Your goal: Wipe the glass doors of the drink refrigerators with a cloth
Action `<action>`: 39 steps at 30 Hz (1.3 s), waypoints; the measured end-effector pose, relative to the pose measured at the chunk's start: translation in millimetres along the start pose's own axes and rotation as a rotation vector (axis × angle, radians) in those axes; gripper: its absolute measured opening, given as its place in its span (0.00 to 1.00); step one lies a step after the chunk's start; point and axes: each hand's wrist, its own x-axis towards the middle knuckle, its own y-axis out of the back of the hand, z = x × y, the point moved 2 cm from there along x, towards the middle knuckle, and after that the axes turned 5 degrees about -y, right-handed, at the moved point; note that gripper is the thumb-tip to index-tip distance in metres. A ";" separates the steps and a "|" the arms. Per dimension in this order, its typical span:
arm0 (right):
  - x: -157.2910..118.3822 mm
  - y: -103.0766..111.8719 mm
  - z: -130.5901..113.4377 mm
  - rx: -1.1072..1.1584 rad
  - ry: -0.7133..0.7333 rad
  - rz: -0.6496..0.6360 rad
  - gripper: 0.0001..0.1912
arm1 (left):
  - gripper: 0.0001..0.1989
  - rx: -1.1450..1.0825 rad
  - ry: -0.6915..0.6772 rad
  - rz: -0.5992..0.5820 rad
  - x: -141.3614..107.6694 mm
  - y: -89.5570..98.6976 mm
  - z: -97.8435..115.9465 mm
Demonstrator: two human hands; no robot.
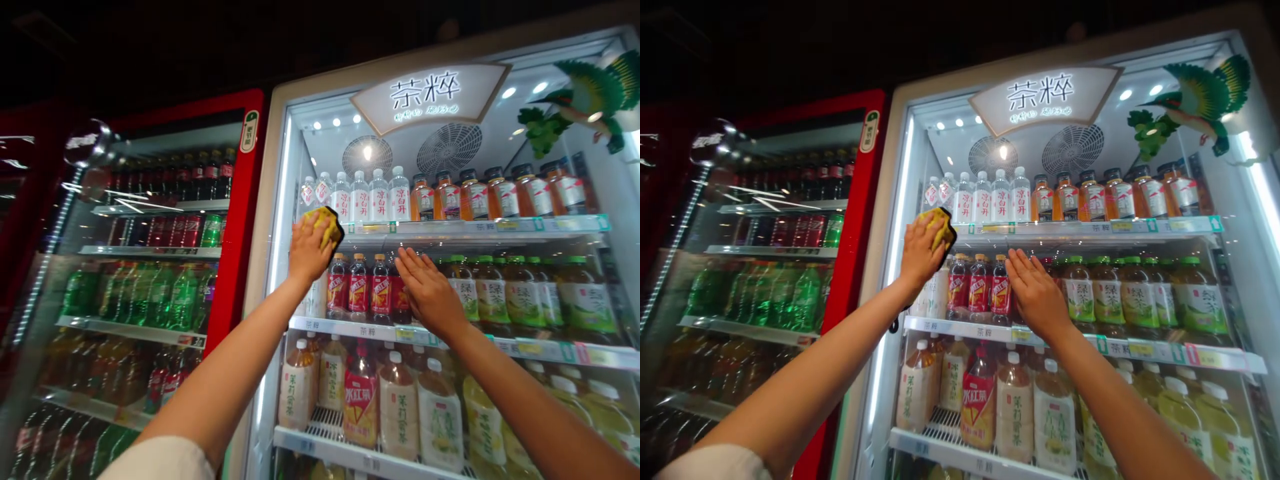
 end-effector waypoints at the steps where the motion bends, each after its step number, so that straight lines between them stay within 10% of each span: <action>1: -2.9 1.5 1.1 0.003 0.001 -0.009 0.34 | 0.24 0.020 0.082 0.043 -0.1 4.4 -14.0; 5: -8.3 1.3 -4.8 0.026 -0.030 -0.022 0.33 | 0.24 0.059 0.168 0.090 -37.7 10.2 -27.3; 11: 23.4 -20.1 -51.3 0.083 0.006 -0.038 0.28 | 0.27 0.026 -0.149 -0.084 -59.5 1.9 -0.7; 17: 29.3 -24.7 -58.9 0.049 0.020 -0.023 0.28 | 0.26 0.071 0.176 0.016 -13.0 22.3 -73.8; 24: 21.7 -28.1 -57.6 0.061 0.034 0.037 0.28 | 0.25 0.104 0.244 0.145 -98.1 30.3 -93.4; 33: 18.5 -31.1 -57.1 0.090 0.027 0.026 0.33 | 0.25 0.113 0.236 0.132 -6.5 25.3 -114.4; 39: 18.8 -31.4 -59.2 0.077 0.029 0.042 0.32 | 0.25 0.101 0.146 0.137 -79.2 27.9 -101.3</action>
